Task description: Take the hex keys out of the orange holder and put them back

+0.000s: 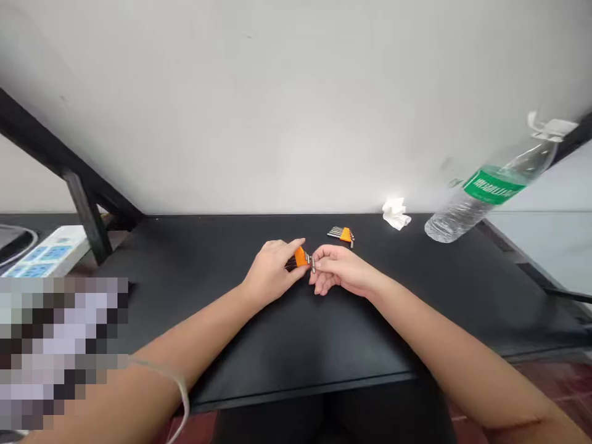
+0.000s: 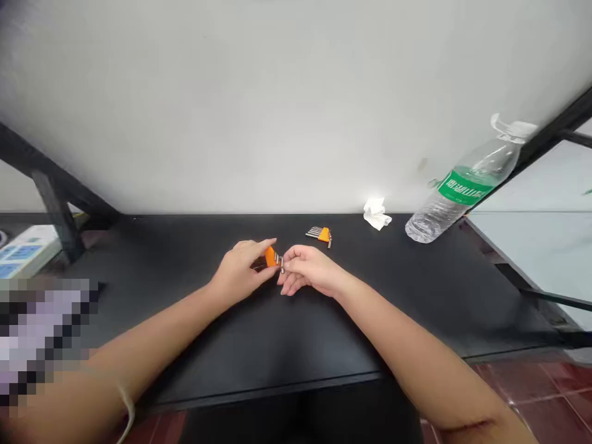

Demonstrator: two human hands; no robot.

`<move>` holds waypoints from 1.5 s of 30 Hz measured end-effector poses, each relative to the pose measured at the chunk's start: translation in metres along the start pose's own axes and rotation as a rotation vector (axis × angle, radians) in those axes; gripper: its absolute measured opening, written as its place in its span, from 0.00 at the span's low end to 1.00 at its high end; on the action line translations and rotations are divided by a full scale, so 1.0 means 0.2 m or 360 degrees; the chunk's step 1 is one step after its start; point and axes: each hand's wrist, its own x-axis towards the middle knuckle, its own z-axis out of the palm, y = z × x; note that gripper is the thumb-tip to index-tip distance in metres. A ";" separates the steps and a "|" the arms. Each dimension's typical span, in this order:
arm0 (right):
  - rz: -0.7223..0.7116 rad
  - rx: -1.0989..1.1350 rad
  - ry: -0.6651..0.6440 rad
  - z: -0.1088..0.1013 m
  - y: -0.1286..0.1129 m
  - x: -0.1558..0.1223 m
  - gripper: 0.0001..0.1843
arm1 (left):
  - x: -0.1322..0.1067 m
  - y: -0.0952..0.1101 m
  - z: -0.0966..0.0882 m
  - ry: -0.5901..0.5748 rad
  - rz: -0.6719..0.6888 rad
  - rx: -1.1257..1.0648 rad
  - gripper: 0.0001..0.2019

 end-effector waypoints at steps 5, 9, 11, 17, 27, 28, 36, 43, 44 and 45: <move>-0.0032 -0.0111 0.0046 -0.01 -0.01 -0.01 0.19 | -0.01 0.01 0.01 0.0037 0.0012 -0.0032 0.20; -0.0050 -0.0171 0.0022 -0.01 0.00 -0.01 0.22 | -0.01 0.02 0.00 0.0059 0.0192 0.0028 0.20; -0.0057 -0.0229 0.0043 0.00 0.00 0.00 0.22 | -0.01 0.03 0.00 0.0024 0.0241 0.0083 0.18; -0.0046 -0.0514 0.0129 0.03 0.00 -0.01 0.14 | -0.01 0.01 0.00 -0.0136 0.0158 0.0129 0.24; -0.0018 -0.2390 0.0621 -0.18 -0.15 -0.15 0.07 | 0.00 -0.04 -0.02 -0.0351 -0.0148 0.0230 0.24; -0.0020 -0.2390 0.0611 -0.18 -0.14 -0.15 0.06 | 0.00 -0.04 -0.02 -0.0363 -0.0186 0.0198 0.23; 0.0096 -0.2621 0.0474 -0.13 -0.11 -0.13 0.07 | 0.02 -0.02 -0.03 -0.0430 -0.0250 0.0115 0.19; 0.0027 -0.2865 0.0540 -0.08 -0.09 -0.11 0.08 | 0.02 -0.03 -0.02 -0.0398 -0.0216 0.0005 0.21; -0.0003 -0.2855 0.0568 -0.08 -0.09 -0.11 0.09 | 0.02 -0.03 -0.02 -0.0398 -0.0199 -0.0004 0.21; -0.0028 -0.2835 0.0590 -0.09 -0.09 -0.11 0.10 | 0.02 -0.03 -0.02 -0.0394 -0.0181 -0.0007 0.21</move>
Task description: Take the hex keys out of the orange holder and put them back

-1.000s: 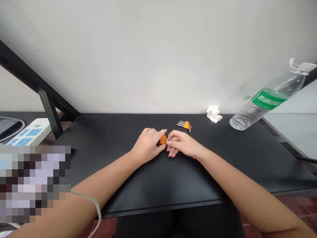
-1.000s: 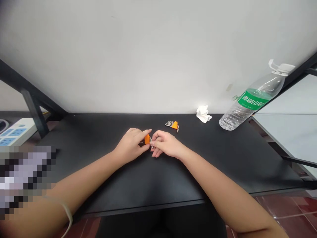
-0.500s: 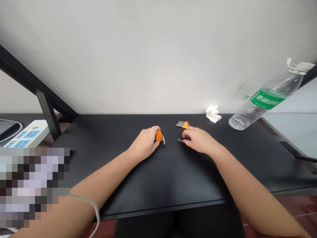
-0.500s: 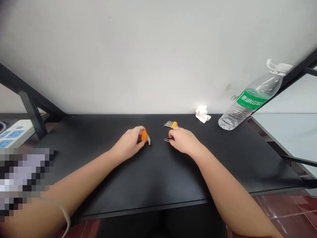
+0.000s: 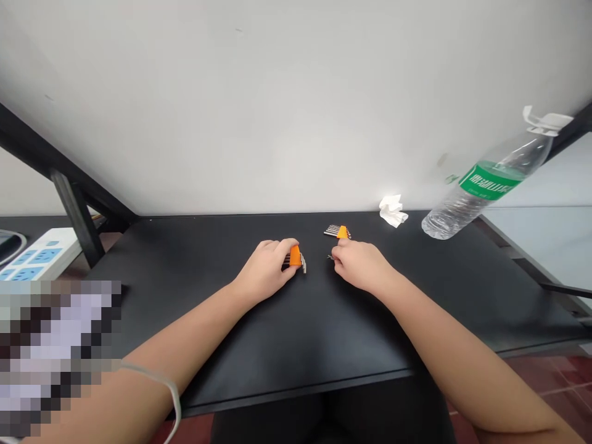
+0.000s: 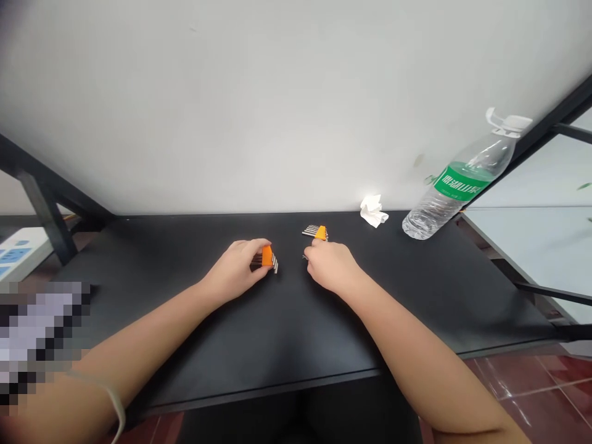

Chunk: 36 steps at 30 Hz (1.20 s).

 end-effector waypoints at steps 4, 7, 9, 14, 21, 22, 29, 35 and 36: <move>-0.0013 0.0150 0.0038 -0.01 0.01 0.00 0.10 | 0.00 0.00 0.00 0.0039 0.0049 0.0014 0.21; 0.0016 0.0287 0.0099 -0.04 0.01 0.00 0.07 | -0.01 0.00 0.00 0.0076 0.0078 0.0012 0.20; 0.0030 0.0352 0.0117 -0.06 -0.01 -0.01 0.05 | -0.01 0.02 0.00 0.0111 0.0107 -0.0013 0.20; -0.0230 0.0833 0.0142 -0.05 -0.05 -0.02 0.05 | -0.02 0.06 -0.02 0.0163 0.0211 -0.0094 0.20; -0.0281 0.1496 0.0204 -0.03 -0.06 -0.03 0.03 | -0.04 0.08 -0.01 0.0241 0.0289 -0.0134 0.19; -0.0238 0.1560 0.0188 -0.03 -0.06 -0.03 0.03 | -0.04 0.07 -0.01 0.0247 0.0293 -0.0135 0.19; -0.0208 0.1823 -0.0012 -0.05 -0.06 -0.05 0.02 | -0.04 0.06 -0.02 0.0205 0.0430 -0.0129 0.20; 0.0057 0.2247 -0.0254 -0.05 -0.08 -0.03 0.12 | -0.04 0.09 -0.03 0.0205 0.0561 -0.0097 0.20; 0.0121 0.2367 -0.0276 -0.04 -0.09 -0.02 0.14 | -0.04 0.10 -0.03 0.0203 0.0590 -0.0087 0.19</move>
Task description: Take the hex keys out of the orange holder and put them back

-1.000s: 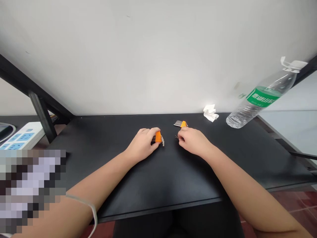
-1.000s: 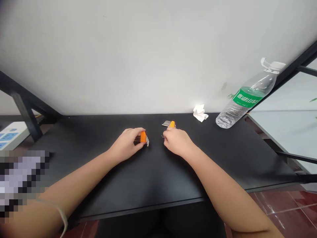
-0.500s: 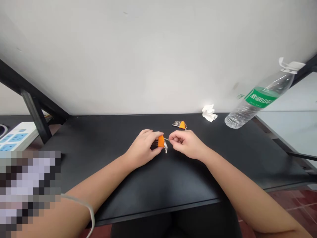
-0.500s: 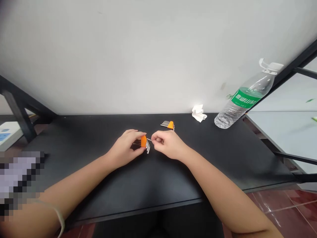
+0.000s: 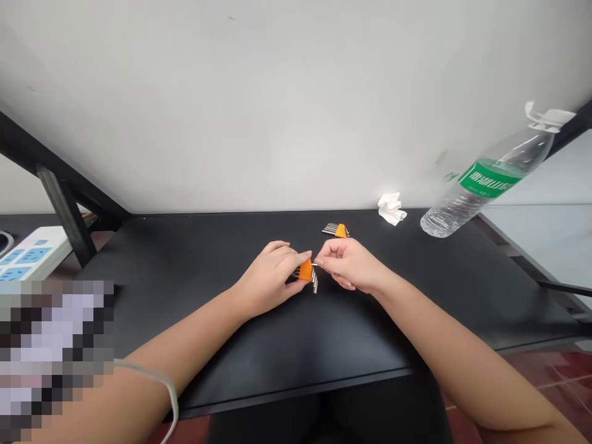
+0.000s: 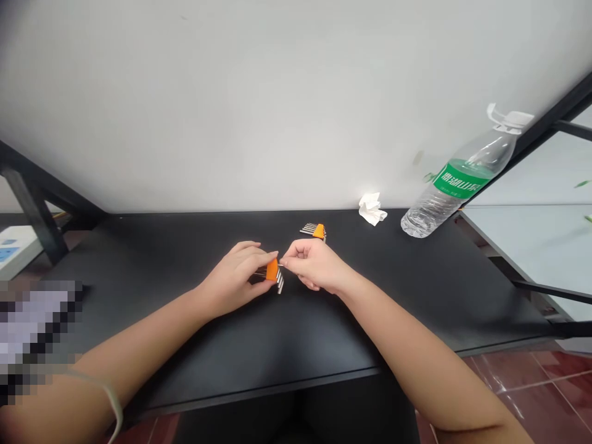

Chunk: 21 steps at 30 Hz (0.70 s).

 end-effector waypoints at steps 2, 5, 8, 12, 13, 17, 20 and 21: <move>0.0056 0.0239 0.0060 0.04 0.02 0.02 0.20 | 0.01 0.02 -0.01 -0.0015 0.0028 0.0013 0.16; 0.0065 0.0439 0.0140 0.10 0.03 0.04 0.26 | 0.02 0.04 -0.01 -0.0029 -0.0016 0.0021 0.12; 0.0048 0.0567 0.0191 0.09 0.04 0.04 0.26 | 0.01 0.02 0.00 0.0022 -0.0095 0.0016 0.16; -0.0032 0.0691 0.0020 0.01 0.04 0.02 0.18 | -0.01 0.00 0.01 0.0104 -0.0252 0.0016 0.22; -0.0043 0.0710 -0.0039 -0.01 0.04 0.02 0.16 | -0.01 -0.01 0.00 0.0114 -0.0287 0.0009 0.22; 0.0001 0.0743 -0.0159 -0.03 0.04 0.01 0.17 | -0.01 0.01 -0.01 0.0113 -0.0326 -0.0056 0.22; -0.0005 0.0656 -0.0134 0.00 0.04 0.01 0.19 | -0.01 0.03 -0.01 0.0111 -0.0367 -0.0143 0.21; -0.0007 0.0609 -0.0126 0.01 0.04 0.02 0.19 | 0.00 0.04 -0.02 0.0101 -0.0374 -0.0169 0.20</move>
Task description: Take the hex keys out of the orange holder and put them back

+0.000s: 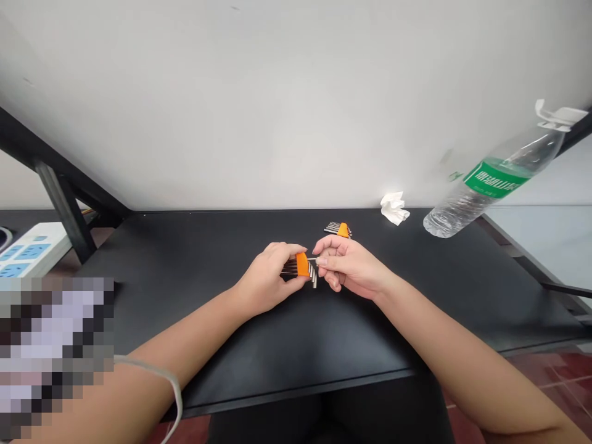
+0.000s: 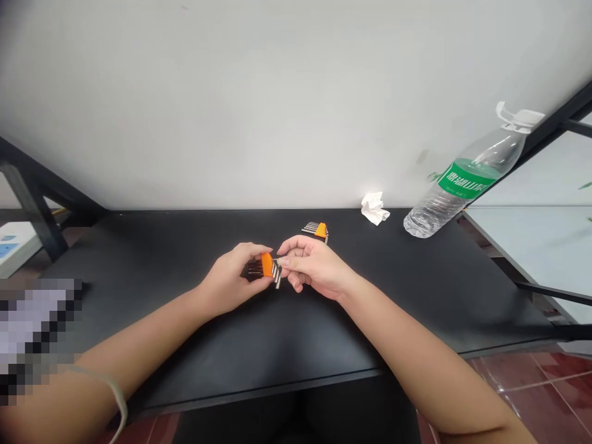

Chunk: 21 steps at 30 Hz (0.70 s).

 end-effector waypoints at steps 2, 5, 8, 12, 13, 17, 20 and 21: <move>0.0011 -0.0101 -0.0010 0.02 0.02 0.01 0.19 | 0.00 0.02 0.00 -0.0042 0.0033 -0.0034 0.17; 0.0051 -0.0271 -0.0050 0.04 0.05 0.03 0.20 | 0.01 0.03 0.00 -0.0082 0.0167 -0.0044 0.07; 0.0044 -0.0475 0.0010 0.04 0.04 0.03 0.21 | 0.01 0.02 0.00 -0.0092 0.0237 0.0032 0.09; -0.0175 -0.0999 0.0256 -0.03 -0.03 0.01 0.16 | 0.01 -0.04 0.01 -0.0220 0.0170 0.0155 0.30; -0.0251 -0.1238 0.0331 -0.06 -0.06 0.00 0.13 | 0.01 -0.05 0.01 -0.0269 0.0158 0.0175 0.33; -0.0177 -0.2248 0.0435 -0.19 -0.13 -0.03 0.08 | 0.00 -0.09 0.01 -0.0472 0.0133 0.0248 0.37; 0.0071 -0.2493 0.0316 -0.23 -0.14 -0.03 0.07 | 0.00 -0.10 0.02 -0.0553 0.0069 0.0260 0.36; 0.0121 -0.2534 0.0302 -0.22 -0.13 -0.02 0.06 | 0.00 -0.10 0.02 -0.0561 0.0043 0.0254 0.36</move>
